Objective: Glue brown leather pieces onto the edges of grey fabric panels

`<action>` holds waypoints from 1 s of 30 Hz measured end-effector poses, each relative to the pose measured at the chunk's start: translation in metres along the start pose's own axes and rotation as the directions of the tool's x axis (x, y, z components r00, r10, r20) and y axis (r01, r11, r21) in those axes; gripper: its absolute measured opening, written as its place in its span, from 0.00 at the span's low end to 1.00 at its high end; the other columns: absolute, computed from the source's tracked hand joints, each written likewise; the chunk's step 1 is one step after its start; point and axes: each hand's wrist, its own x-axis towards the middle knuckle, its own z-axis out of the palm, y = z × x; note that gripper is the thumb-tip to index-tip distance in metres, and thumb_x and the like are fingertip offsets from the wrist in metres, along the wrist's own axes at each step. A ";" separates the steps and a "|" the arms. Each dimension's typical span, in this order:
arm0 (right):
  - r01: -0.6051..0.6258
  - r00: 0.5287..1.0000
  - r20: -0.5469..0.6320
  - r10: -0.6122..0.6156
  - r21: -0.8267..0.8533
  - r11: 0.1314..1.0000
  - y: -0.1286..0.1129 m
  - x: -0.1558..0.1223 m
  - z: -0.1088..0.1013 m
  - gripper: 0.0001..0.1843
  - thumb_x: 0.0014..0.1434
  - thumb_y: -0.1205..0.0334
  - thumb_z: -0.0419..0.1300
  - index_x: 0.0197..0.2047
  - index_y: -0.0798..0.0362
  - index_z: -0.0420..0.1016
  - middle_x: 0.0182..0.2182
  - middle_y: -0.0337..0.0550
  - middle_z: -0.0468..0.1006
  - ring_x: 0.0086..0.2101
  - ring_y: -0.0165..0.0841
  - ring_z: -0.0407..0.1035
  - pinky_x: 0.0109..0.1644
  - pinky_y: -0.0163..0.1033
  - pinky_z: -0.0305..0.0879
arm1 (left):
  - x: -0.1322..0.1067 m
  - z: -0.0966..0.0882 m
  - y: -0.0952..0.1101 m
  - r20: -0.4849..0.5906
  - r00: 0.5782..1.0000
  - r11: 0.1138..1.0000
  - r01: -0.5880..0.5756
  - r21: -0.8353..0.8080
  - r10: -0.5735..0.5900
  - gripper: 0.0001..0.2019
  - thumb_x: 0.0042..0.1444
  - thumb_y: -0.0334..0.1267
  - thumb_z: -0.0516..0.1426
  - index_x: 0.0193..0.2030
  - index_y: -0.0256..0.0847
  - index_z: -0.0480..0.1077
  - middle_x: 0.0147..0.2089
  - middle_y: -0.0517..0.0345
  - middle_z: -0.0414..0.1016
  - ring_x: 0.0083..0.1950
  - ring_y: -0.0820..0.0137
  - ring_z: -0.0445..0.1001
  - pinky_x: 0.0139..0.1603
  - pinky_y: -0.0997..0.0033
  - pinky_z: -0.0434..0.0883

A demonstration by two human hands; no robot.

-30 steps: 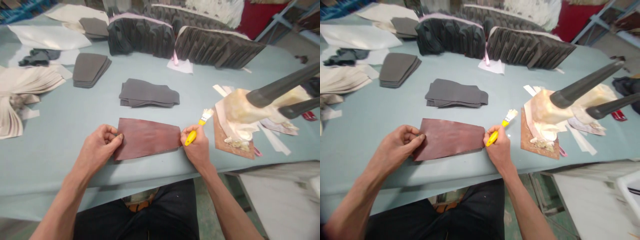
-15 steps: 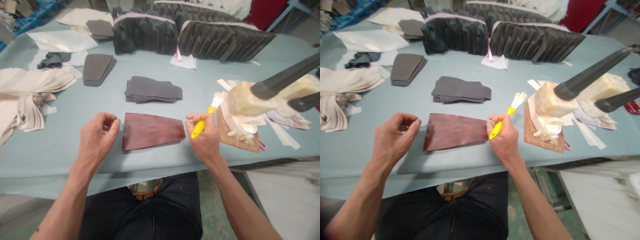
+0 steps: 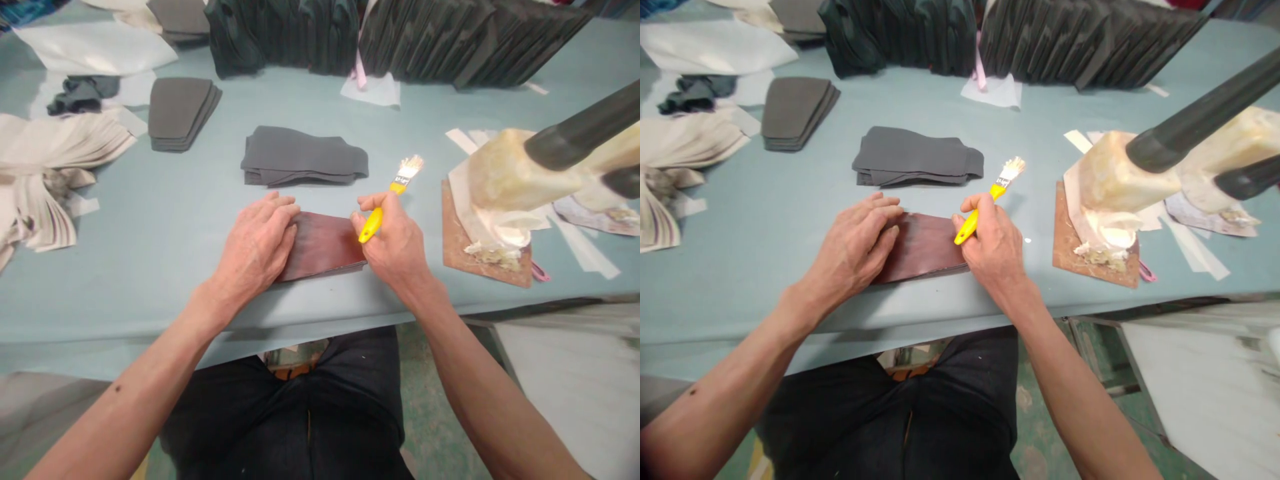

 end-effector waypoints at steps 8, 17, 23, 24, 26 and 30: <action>0.053 0.997 0.069 -0.042 -0.167 0.985 -0.018 0.023 0.031 0.10 0.68 0.62 0.57 0.52 0.51 0.69 0.41 0.51 0.79 0.44 0.48 0.74 0.49 0.52 0.69 | 0.001 0.009 0.001 0.134 0.985 0.992 0.100 0.076 -0.110 0.25 0.74 0.38 0.43 0.72 0.30 0.63 0.78 0.37 0.65 0.83 0.47 0.57 0.81 0.41 0.58; 0.202 0.979 0.036 -0.198 -0.163 0.966 -0.011 -0.005 0.043 0.18 0.74 0.57 0.53 0.61 0.58 0.67 0.59 0.64 0.78 0.55 0.52 0.72 0.62 0.59 0.67 | 0.005 0.012 0.004 0.246 0.946 0.970 0.174 0.168 -0.212 0.31 0.77 0.43 0.41 0.79 0.27 0.54 0.83 0.35 0.54 0.85 0.46 0.49 0.83 0.38 0.49; 0.249 0.968 0.065 -0.242 -0.131 0.960 -0.005 -0.023 0.035 0.14 0.72 0.62 0.53 0.58 0.55 0.67 0.67 0.67 0.72 0.67 0.51 0.68 0.70 0.59 0.64 | 0.006 0.014 0.007 0.246 0.941 0.962 0.185 0.202 -0.233 0.32 0.77 0.44 0.41 0.80 0.27 0.54 0.84 0.37 0.52 0.85 0.46 0.49 0.84 0.42 0.48; 0.262 0.965 0.071 -0.254 -0.143 0.954 -0.004 -0.026 0.034 0.13 0.72 0.63 0.53 0.57 0.56 0.67 0.68 0.69 0.71 0.69 0.52 0.66 0.71 0.60 0.62 | 0.006 0.014 0.008 0.243 0.942 0.962 0.183 0.202 -0.231 0.32 0.77 0.44 0.40 0.80 0.27 0.54 0.84 0.37 0.52 0.85 0.47 0.49 0.84 0.42 0.48; 0.281 0.959 0.090 -0.269 -0.169 0.945 -0.004 -0.030 0.032 0.12 0.72 0.63 0.53 0.56 0.56 0.67 0.70 0.72 0.68 0.71 0.53 0.63 0.73 0.63 0.60 | 0.006 0.015 0.008 0.232 0.946 0.962 0.180 0.205 -0.227 0.32 0.77 0.44 0.40 0.80 0.27 0.54 0.84 0.37 0.52 0.85 0.47 0.49 0.84 0.42 0.48; 0.288 0.956 0.113 -0.269 -0.214 0.933 -0.004 -0.033 0.028 0.12 0.73 0.62 0.52 0.56 0.55 0.67 0.70 0.71 0.68 0.71 0.54 0.64 0.72 0.65 0.60 | 0.005 0.016 0.008 0.214 0.952 0.962 0.175 0.210 -0.220 0.31 0.77 0.43 0.41 0.80 0.26 0.55 0.84 0.36 0.53 0.85 0.46 0.51 0.83 0.42 0.49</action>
